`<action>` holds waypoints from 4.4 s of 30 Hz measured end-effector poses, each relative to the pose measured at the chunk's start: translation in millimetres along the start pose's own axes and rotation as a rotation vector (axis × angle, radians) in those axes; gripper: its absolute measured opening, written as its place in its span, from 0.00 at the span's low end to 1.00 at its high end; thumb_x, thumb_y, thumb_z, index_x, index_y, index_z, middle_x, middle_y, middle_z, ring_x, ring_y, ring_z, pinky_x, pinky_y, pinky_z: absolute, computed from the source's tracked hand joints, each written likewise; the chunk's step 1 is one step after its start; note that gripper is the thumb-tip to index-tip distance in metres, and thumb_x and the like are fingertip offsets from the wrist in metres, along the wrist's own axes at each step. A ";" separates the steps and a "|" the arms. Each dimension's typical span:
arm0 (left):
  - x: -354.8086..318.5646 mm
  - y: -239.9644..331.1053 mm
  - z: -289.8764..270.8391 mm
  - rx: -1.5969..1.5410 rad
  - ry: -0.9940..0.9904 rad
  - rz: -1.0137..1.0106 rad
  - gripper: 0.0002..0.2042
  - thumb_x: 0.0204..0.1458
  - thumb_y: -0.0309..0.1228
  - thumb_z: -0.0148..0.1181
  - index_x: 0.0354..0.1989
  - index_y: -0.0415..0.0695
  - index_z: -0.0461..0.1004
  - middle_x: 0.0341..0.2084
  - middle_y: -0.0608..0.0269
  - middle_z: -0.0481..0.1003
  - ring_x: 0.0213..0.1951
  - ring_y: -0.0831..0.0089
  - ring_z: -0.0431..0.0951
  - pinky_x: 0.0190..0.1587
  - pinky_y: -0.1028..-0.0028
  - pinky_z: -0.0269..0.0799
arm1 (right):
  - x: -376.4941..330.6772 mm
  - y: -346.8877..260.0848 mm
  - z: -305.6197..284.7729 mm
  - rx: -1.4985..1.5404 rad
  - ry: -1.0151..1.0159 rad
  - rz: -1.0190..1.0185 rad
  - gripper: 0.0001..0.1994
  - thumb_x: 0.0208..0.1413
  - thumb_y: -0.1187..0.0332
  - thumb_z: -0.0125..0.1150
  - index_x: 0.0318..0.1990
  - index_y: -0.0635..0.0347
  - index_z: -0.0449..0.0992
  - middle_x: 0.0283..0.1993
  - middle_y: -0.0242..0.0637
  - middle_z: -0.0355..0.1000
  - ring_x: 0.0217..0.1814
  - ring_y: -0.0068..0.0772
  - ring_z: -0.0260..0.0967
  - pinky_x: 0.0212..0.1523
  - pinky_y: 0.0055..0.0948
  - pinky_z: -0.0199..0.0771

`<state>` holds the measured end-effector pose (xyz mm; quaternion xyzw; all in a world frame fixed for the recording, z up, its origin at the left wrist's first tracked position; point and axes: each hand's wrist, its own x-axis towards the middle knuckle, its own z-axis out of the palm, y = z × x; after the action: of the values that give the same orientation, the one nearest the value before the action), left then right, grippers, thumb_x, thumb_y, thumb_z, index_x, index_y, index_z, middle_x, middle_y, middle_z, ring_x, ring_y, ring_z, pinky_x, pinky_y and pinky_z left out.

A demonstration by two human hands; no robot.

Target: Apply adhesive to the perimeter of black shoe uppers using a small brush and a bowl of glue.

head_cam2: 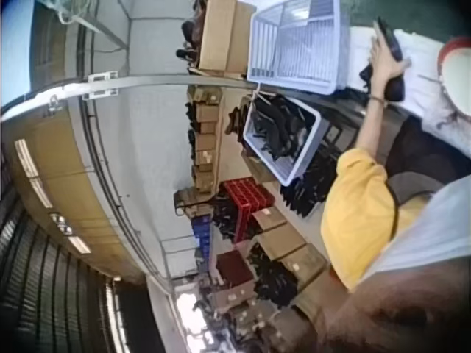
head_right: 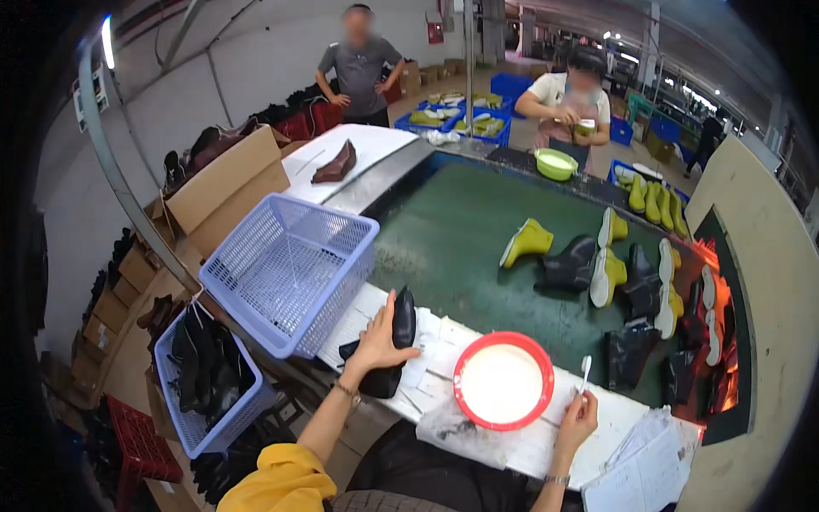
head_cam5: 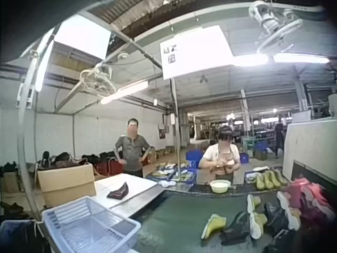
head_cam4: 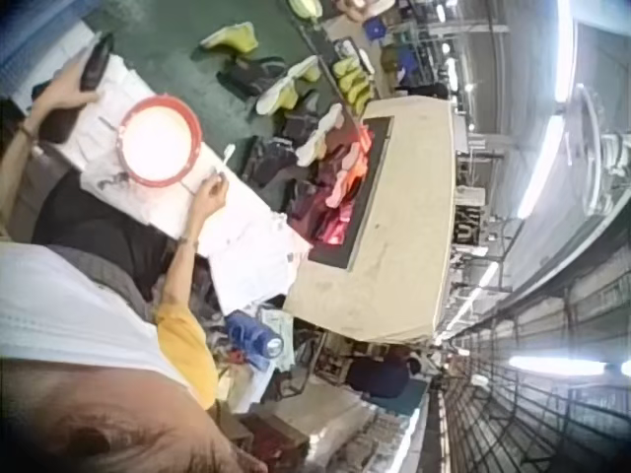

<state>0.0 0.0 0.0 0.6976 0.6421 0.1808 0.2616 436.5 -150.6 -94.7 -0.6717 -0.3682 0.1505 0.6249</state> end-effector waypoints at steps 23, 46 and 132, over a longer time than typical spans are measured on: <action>-88.1 29.9 -88.8 -0.563 -0.034 0.073 0.22 0.51 0.27 0.70 0.53 0.30 0.77 0.45 0.53 0.84 0.48 0.71 0.82 0.53 0.69 0.77 | -25.4 -144.4 23.0 -0.577 -0.339 -0.289 0.06 0.57 0.71 0.69 0.41 0.57 0.84 0.36 0.36 0.73 0.33 0.35 0.73 0.34 0.31 0.73; -62.3 84.8 -71.3 -0.550 -0.427 0.132 0.19 0.51 0.28 0.73 0.49 0.30 0.79 0.41 0.59 0.84 0.43 0.77 0.80 0.49 0.74 0.77 | -19.3 -147.8 14.0 -0.743 -0.332 -0.471 0.08 0.56 0.68 0.71 0.43 0.54 0.87 0.34 0.31 0.76 0.29 0.32 0.74 0.30 0.31 0.72; -79.6 58.9 -30.0 -0.222 0.163 0.665 0.45 0.37 0.10 0.59 0.72 0.38 0.58 0.63 0.45 0.66 0.65 0.48 0.67 0.69 0.61 0.61 | -20.3 -182.1 26.7 -0.087 -0.386 -0.290 0.08 0.55 0.69 0.74 0.42 0.57 0.87 0.29 0.31 0.74 0.25 0.22 0.65 0.26 0.25 0.63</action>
<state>20.7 -77.1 65.8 0.8190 0.3752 0.3798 0.2105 349.1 -154.5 68.5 -0.5968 -0.5795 0.1688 0.5287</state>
